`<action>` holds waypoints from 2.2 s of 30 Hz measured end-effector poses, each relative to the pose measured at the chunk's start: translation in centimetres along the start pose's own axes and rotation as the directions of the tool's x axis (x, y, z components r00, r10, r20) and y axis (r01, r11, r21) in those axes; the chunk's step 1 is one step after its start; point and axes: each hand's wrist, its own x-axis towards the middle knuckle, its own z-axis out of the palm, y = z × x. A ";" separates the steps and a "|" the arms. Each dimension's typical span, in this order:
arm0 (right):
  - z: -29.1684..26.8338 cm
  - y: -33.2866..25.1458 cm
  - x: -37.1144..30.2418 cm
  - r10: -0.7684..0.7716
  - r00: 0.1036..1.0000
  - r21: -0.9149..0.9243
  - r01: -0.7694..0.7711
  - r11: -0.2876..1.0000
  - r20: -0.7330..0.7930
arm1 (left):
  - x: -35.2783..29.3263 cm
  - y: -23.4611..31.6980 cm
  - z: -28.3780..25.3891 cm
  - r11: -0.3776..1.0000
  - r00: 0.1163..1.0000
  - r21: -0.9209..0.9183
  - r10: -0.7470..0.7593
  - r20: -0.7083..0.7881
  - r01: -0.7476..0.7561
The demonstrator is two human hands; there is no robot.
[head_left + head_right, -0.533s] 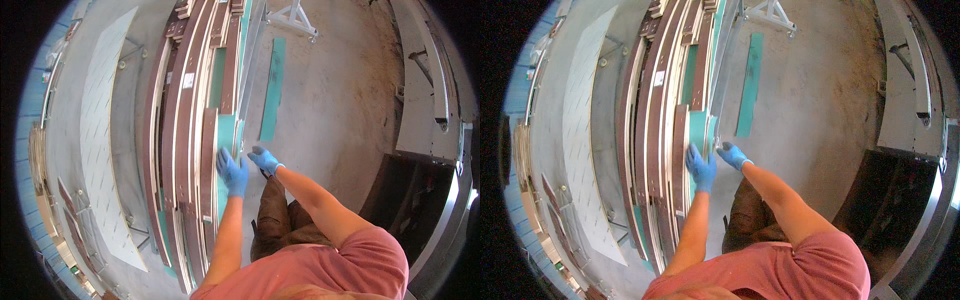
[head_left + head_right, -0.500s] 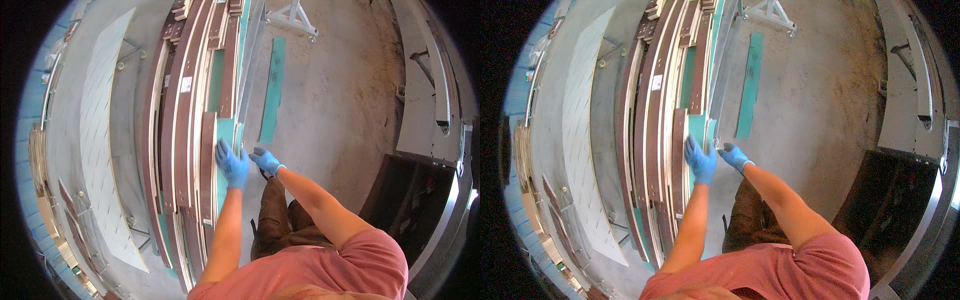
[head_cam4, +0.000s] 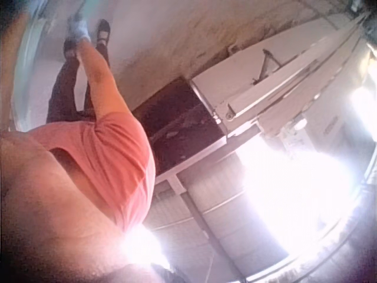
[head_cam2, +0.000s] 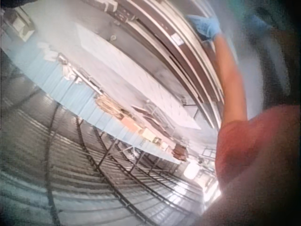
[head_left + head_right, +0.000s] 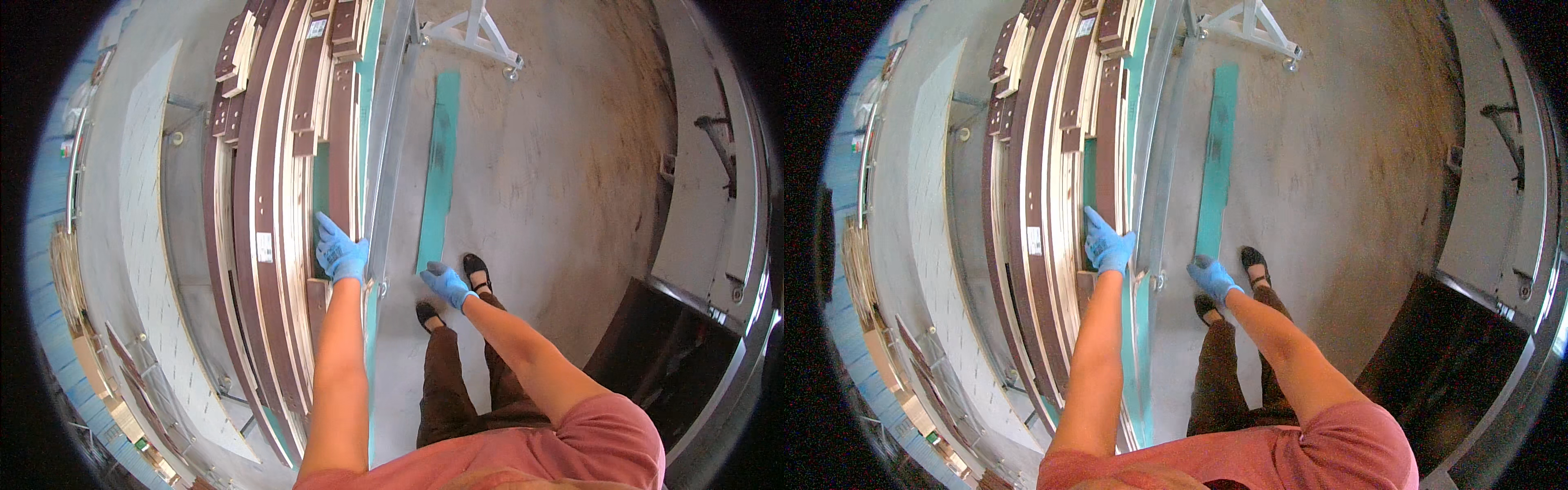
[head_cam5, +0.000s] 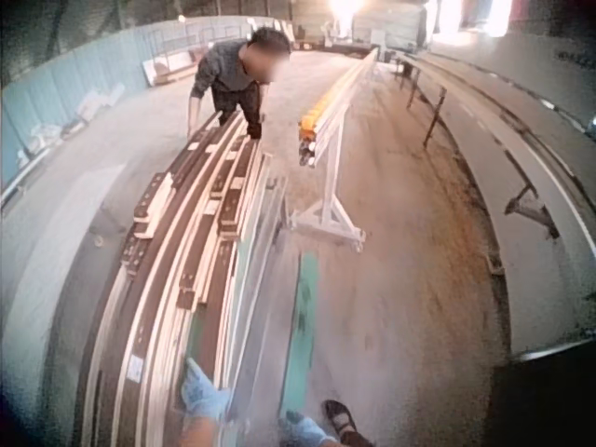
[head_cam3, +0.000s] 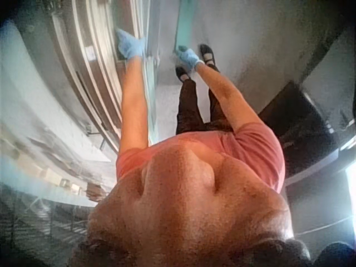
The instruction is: The person picks up long wooden planks from a workbench and places them onto a stack on a nearby rack. The person then moves a large white board from the floor to a workbench.
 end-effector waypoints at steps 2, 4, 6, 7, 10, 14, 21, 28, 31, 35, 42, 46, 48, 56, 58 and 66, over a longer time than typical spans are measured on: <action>-1.2 -1.1 0.2 0.017 1.000 -0.031 -0.016 0.999 0.021 | 0.4 0.4 0.0 1.000 1.000 -0.016 0.005 0.007 -0.005; -1.9 -4.2 -0.4 0.096 0.991 -0.156 -0.081 0.984 0.091 | 0.2 -0.8 0.8 0.999 1.000 -0.044 -0.011 -0.006 0.011; -2.7 -4.2 0.1 0.091 0.994 -0.157 -0.079 0.984 0.067 | 0.3 0.4 0.4 0.999 1.000 -0.028 -0.018 0.012 0.018; -3.0 -4.1 0.2 0.090 0.994 -0.157 -0.080 0.984 0.055 | 0.3 0.8 0.3 1.000 0.999 -0.018 -0.022 0.023 0.023; -3.7 -4.3 0.6 0.134 0.988 -0.162 -0.119 0.980 0.082 | 0.4 0.1 0.9 0.999 0.998 -0.052 0.013 -0.065 -0.016; -4.4 -2.8 1.1 0.142 0.988 -0.183 -0.129 0.975 0.058 | 0.9 0.0 0.5 0.994 0.996 -0.097 0.043 -0.084 -0.051; -4.3 0.1 1.3 0.106 0.992 -0.237 -0.088 0.968 0.065 | 0.9 0.3 0.9 0.998 0.997 -0.057 -0.038 -0.063 0.035; -3.0 1.6 -2.0 0.097 0.985 -0.472 -0.019 0.881 0.141 | -2.3 -0.4 1.6 0.996 0.976 -0.017 0.085 -0.200 -0.091; -2.0 3.2 -3.5 0.061 0.995 -0.580 -0.005 0.814 0.078 | -6.5 -0.7 1.1 0.960 0.911 -0.063 0.236 -0.338 -0.273; -1.6 6.3 0.1 0.017 0.992 -0.733 0.083 0.675 0.128 | -17.5 -2.0 5.2 0.894 0.904 -0.194 0.358 -0.234 -0.404; 2.7 11.9 15.7 -0.054 0.994 -0.886 -0.060 0.459 -0.096 | -31.3 -9.0 18.1 0.958 0.957 -0.270 0.165 0.238 -0.098; 6.9 18.2 21.0 -0.174 0.929 -0.940 0.340 0.040 0.328 | -28.9 -8.6 20.4 0.989 0.954 -0.144 0.021 0.300 0.023; 5.9 24.2 24.8 -0.296 0.905 -0.941 0.335 0.053 0.306 | -27.6 -7.5 20.8 0.984 0.958 -0.165 0.116 0.263 -0.073; 3.8 28.7 32.3 -0.567 0.723 -0.857 0.513 0.056 0.396 | -24.9 -4.7 22.3 0.985 0.957 -0.143 0.126 0.260 -0.091; 2.6 24.8 33.4 -0.487 0.790 -0.887 0.457 0.061 0.373 | -24.6 -4.1 22.1 0.986 0.957 -0.138 0.124 0.262 -0.090; -18.2 3.6 46.0 -0.734 0.605 -0.922 -0.381 0.073 -0.308 | -23.3 -1.5 22.4 0.969 0.954 -0.215 0.174 0.243 -0.122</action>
